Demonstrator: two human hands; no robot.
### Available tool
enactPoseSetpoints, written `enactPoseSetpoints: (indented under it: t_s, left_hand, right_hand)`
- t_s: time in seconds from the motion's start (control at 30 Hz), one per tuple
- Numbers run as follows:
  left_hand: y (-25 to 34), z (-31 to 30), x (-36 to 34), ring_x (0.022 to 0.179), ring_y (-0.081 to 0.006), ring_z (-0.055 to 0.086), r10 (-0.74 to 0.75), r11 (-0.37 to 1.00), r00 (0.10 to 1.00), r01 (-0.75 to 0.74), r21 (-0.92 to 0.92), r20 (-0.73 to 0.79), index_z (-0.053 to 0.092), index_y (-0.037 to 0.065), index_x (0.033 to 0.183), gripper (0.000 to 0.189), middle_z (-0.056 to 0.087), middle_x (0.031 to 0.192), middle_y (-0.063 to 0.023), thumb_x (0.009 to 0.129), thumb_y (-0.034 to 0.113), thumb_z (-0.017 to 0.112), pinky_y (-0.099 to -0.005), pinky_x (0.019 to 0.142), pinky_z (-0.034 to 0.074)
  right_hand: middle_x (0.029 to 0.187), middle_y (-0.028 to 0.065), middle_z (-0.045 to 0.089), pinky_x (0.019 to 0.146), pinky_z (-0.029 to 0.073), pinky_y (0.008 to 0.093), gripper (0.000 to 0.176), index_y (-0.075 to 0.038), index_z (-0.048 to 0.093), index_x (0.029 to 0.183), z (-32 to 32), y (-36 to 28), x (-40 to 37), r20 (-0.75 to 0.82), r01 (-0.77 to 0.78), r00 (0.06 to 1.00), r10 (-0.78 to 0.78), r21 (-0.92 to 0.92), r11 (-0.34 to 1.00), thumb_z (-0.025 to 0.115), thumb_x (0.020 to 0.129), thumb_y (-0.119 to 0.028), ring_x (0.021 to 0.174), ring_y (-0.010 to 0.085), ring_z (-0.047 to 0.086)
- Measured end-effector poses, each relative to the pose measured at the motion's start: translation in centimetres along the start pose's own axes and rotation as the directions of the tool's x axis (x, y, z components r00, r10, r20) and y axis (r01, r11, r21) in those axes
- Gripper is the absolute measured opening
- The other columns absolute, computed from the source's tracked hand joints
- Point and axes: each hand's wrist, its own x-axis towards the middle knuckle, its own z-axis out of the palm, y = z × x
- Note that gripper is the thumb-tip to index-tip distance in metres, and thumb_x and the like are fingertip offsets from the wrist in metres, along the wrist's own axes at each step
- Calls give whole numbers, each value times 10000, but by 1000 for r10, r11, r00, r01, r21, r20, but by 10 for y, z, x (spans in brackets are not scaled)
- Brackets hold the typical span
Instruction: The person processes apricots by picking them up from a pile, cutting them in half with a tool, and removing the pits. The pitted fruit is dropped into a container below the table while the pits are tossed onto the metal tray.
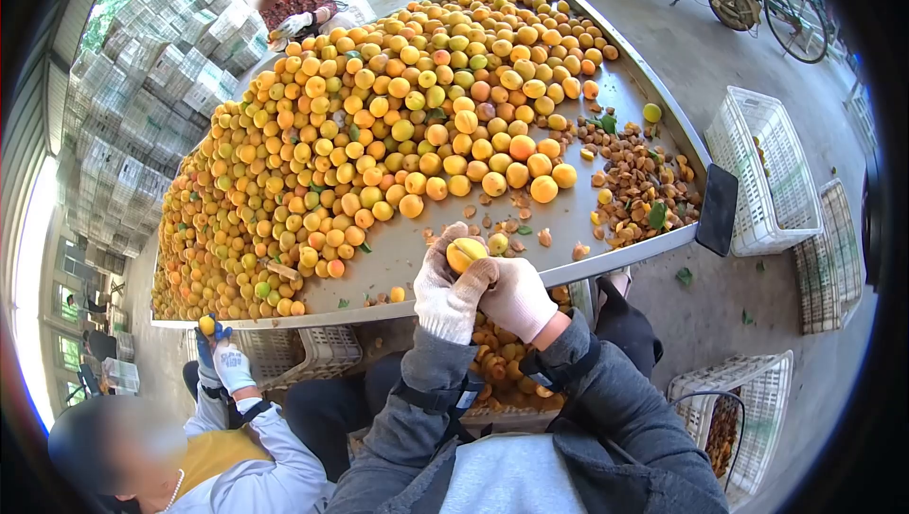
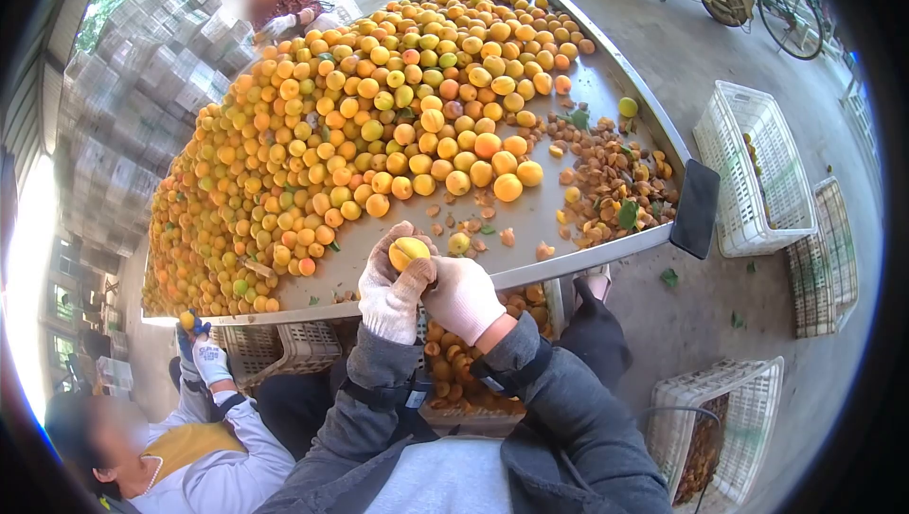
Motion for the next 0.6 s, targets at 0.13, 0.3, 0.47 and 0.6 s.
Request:
enactPoseSetpoints:
  t_s: [0.13,0.3,0.47,0.6]
  left_hand:
    - [15,2,5,1014,-186,601,-46,993,999,45,105,7,479,-26,1290,570,608,1120,-122,789,0,749,-294,870,514]
    - [33,-7,12,1007,-207,613,-128,904,958,7,428,255,480,-40,1296,582,602,1168,-139,765,-78,716,-308,856,530]
    - [21,-22,22,1045,-277,620,-115,983,948,66,171,296,467,-23,1312,611,611,1167,-156,771,-12,749,-346,872,535]
    - [16,-33,23,1021,-226,621,20,1000,986,-20,-3,167,471,-11,1317,653,616,1135,-133,784,185,795,-356,911,518]
  right_hand:
    - [753,172,666,662,522,401,146,-48,677,882,5,8,-2,63,-32,998,23,156,987,648,808,-170,751,340,663]
    - [860,54,690,771,508,276,104,-3,674,936,4,11,-4,326,-223,944,46,529,819,654,835,-12,854,114,621]
    - [774,140,668,698,511,353,150,-22,665,918,-11,-7,-8,202,-106,978,57,242,965,628,788,-86,762,263,651]
    - [761,213,626,663,510,423,151,-40,665,880,-33,-4,-7,114,72,990,-80,74,995,615,752,-103,746,408,617]
